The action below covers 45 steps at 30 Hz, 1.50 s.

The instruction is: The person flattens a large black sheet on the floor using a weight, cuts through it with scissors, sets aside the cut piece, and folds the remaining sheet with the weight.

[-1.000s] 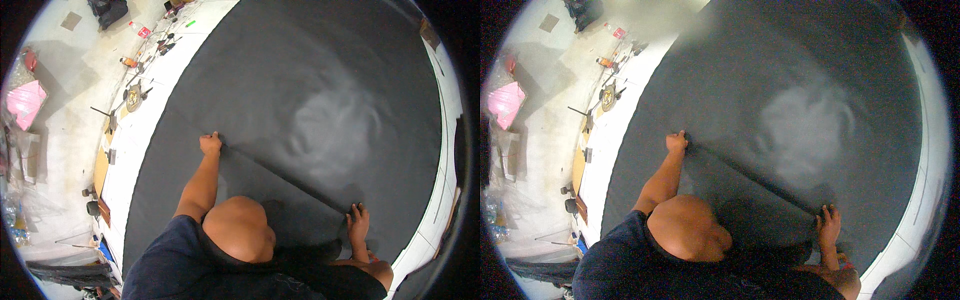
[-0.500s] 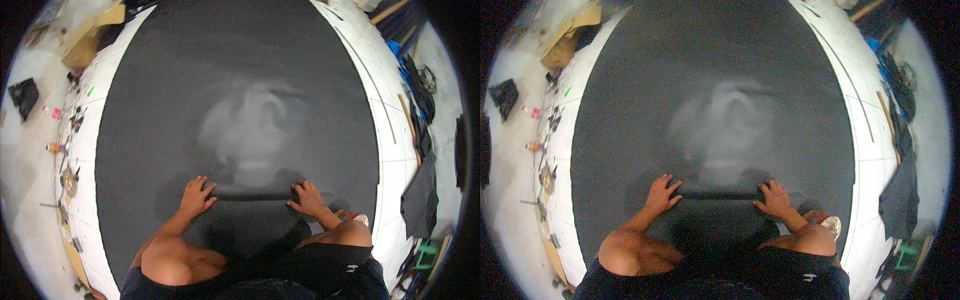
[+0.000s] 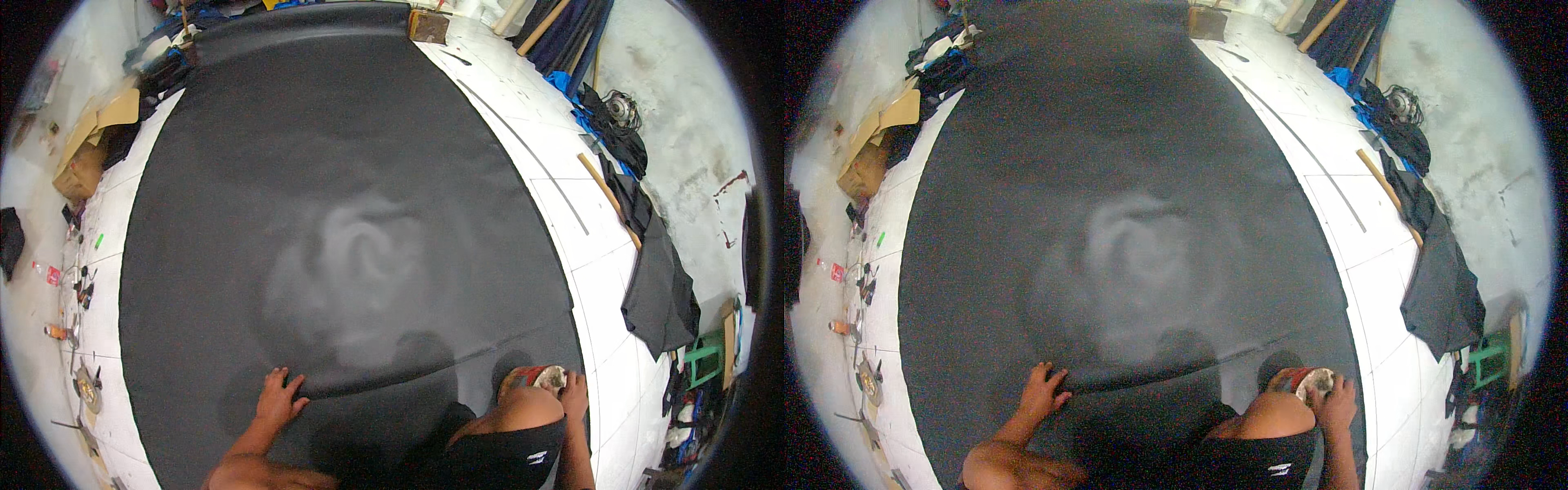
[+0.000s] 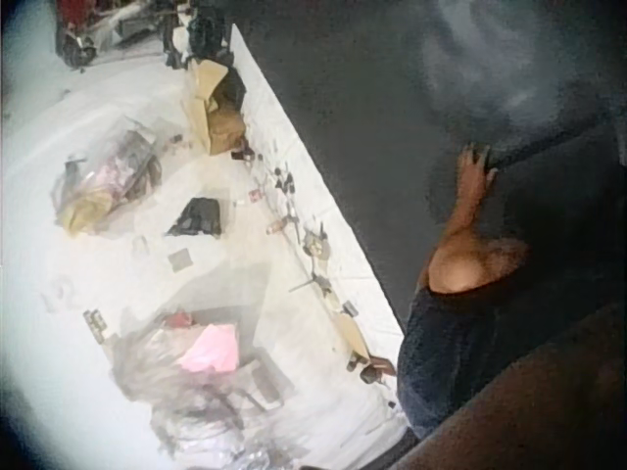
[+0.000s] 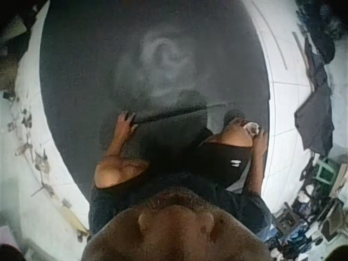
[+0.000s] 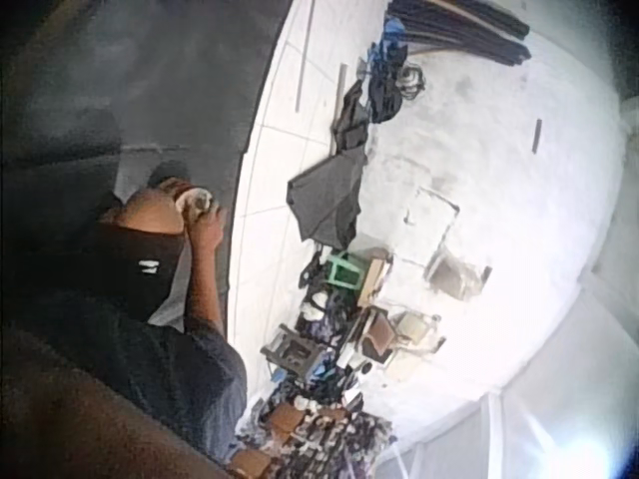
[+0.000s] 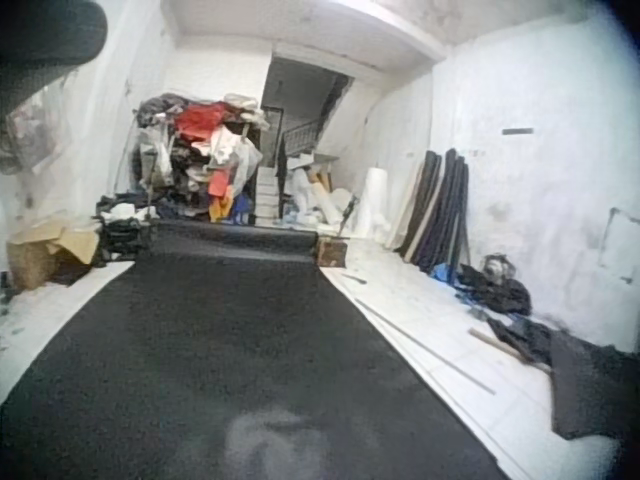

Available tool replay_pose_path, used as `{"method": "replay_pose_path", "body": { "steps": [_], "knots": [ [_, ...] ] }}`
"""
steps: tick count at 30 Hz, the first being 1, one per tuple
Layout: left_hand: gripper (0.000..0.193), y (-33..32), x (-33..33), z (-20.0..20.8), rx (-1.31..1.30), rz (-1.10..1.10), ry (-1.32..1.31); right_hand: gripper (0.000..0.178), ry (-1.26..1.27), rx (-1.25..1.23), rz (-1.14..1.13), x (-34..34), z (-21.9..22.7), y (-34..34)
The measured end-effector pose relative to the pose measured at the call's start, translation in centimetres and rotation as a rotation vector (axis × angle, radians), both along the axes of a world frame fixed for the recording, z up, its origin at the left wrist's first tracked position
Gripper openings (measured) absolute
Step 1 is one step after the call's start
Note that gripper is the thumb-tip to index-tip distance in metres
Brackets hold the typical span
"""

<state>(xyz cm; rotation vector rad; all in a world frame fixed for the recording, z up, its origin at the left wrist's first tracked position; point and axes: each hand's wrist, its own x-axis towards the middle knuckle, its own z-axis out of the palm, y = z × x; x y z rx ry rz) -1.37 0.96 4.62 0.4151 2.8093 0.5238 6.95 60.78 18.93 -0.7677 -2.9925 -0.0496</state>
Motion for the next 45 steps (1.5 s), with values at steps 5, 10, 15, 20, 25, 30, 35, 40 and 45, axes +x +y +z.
{"method": "replay_pose_path", "body": {
  "steps": [5,10,15,20,25,30,35,40,45],
  "knots": [
    [0.067,0.3,0.0,1.9,0.021,0.070,-0.048,0.047,0.012,-0.152,-0.239,1.4,-2.6,-0.8],
    [0.076,2.5,-2.6,4.1,-0.116,0.117,-0.236,0.044,0.078,-0.123,-0.212,2.5,-5.7,2.7],
    [0.082,2.2,-2.3,3.6,-0.202,0.095,-0.243,0.036,0.329,-0.349,-0.008,-3.8,0.9,-5.5],
    [0.083,3.0,-4.1,5.7,-0.230,0.145,-0.346,0.037,0.151,-0.362,0.225,-11.5,2.6,-7.4],
    [0.085,3.1,-3.8,4.6,-0.259,0.136,-0.279,0.039,0.075,-0.399,0.611,-19.1,0.4,-13.3],
    [0.085,3.2,-4.4,5.0,-0.227,0.122,-0.340,0.039,0.008,-0.433,0.754,-22.9,-1.7,-16.6],
    [0.085,4.8,-3.5,5.0,-0.261,0.158,-0.415,0.043,-0.128,-0.501,0.675,-23.4,-1.7,-17.5],
    [0.087,4.1,-5.6,6.9,-0.243,0.084,-0.493,0.053,-0.430,-0.539,0.603,-25.4,0.5,-18.1],
    [0.070,6.4,-10.6,15.1,-0.139,0.415,-0.562,0.074,-0.437,-0.770,0.591,-23.0,6.5,-15.6]
  ]
}}
